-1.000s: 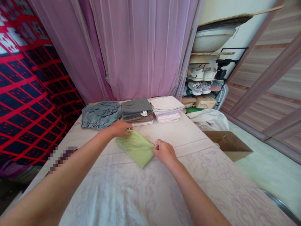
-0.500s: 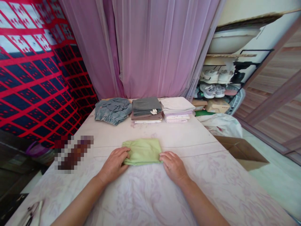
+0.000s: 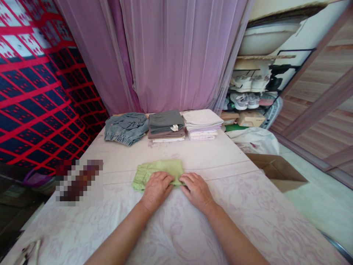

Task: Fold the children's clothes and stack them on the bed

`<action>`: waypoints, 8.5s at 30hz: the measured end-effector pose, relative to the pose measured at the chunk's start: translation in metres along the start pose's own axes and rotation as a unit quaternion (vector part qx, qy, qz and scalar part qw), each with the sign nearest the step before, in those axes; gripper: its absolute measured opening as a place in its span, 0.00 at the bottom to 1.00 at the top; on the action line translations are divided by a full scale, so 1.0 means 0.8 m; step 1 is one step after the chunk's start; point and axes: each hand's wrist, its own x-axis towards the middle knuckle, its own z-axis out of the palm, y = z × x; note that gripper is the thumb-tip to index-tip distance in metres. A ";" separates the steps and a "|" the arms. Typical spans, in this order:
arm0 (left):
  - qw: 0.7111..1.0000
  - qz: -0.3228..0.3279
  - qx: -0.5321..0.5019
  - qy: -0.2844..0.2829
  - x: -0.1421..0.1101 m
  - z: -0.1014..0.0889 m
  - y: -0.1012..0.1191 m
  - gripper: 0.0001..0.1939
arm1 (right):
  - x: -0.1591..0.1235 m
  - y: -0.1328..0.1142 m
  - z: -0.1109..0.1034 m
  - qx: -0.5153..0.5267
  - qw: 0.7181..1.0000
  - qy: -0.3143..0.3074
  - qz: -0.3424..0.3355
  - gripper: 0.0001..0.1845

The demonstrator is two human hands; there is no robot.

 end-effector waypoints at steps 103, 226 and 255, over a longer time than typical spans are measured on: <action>0.981 -0.044 -0.119 -0.148 0.038 0.010 -0.022 0.26 | 0.101 0.053 0.047 -0.086 0.982 -0.078 0.151 0.21; 0.934 -0.259 -0.232 0.081 0.030 0.004 -0.104 0.32 | 0.124 -0.005 0.047 0.063 0.946 -0.056 0.315 0.21; 0.987 -0.159 -0.025 -0.014 0.032 0.016 -0.091 0.27 | 0.116 -0.015 0.066 -0.016 0.984 -0.045 0.172 0.26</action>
